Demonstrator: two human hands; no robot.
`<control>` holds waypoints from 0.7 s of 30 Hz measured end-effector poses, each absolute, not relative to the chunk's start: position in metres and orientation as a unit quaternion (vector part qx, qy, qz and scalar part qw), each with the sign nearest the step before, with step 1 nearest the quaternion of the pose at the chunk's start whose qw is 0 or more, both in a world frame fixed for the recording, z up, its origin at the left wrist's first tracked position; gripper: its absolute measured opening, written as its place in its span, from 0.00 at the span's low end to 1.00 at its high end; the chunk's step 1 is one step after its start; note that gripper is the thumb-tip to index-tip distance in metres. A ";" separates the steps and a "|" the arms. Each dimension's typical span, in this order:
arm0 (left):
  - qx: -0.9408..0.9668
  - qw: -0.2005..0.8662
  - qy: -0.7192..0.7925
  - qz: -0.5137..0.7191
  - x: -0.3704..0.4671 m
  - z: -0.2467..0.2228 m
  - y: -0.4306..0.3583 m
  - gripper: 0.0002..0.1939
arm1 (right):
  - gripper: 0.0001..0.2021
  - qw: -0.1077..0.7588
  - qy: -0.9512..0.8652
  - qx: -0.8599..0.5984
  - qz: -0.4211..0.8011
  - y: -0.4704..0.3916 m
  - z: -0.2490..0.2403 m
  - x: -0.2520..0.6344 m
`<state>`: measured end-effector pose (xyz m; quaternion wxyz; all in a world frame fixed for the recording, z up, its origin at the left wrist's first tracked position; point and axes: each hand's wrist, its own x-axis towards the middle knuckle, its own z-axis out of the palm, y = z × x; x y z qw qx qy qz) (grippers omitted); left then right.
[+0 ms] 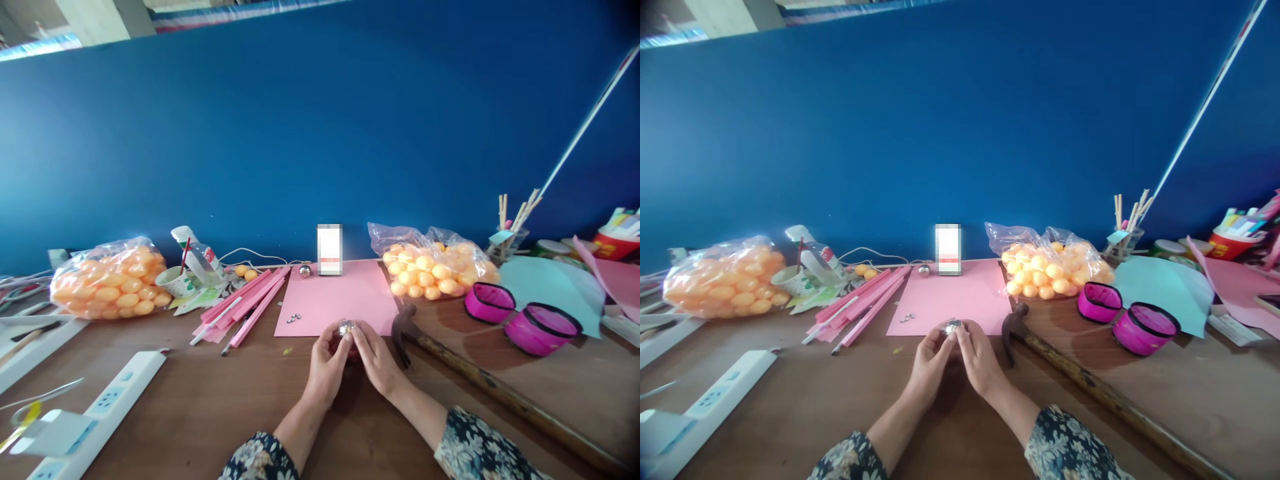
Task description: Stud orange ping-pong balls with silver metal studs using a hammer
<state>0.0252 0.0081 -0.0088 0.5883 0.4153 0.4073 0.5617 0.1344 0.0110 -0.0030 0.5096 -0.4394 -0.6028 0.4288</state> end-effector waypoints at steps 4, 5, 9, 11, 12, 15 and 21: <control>0.422 0.587 0.406 0.559 0.025 -0.008 0.008 0.20 | 0.15 0.513 -0.605 -0.436 0.425 0.011 -0.003 0.134; 0.422 0.586 0.407 0.559 0.025 -0.008 0.008 0.21 | 0.15 0.514 -0.604 -0.435 0.426 0.011 -0.003 0.134; 0.402 0.594 0.414 0.560 0.025 -0.008 0.008 0.23 | 0.16 0.510 -0.602 -0.439 0.430 0.012 -0.004 0.135; 0.399 0.594 0.416 0.561 0.025 -0.009 0.009 0.23 | 0.16 0.507 -0.601 -0.445 0.428 0.012 -0.004 0.134; 0.400 0.593 0.417 0.561 0.025 -0.009 0.009 0.23 | 0.16 0.505 -0.600 -0.447 0.430 0.012 -0.004 0.134; 0.406 0.592 0.416 0.559 0.025 -0.009 0.009 0.23 | 0.15 0.504 -0.595 -0.446 0.440 0.011 -0.003 0.134; 0.419 0.592 0.407 0.555 0.024 -0.009 0.008 0.21 | 0.15 0.507 -0.597 -0.445 0.435 0.011 -0.002 0.134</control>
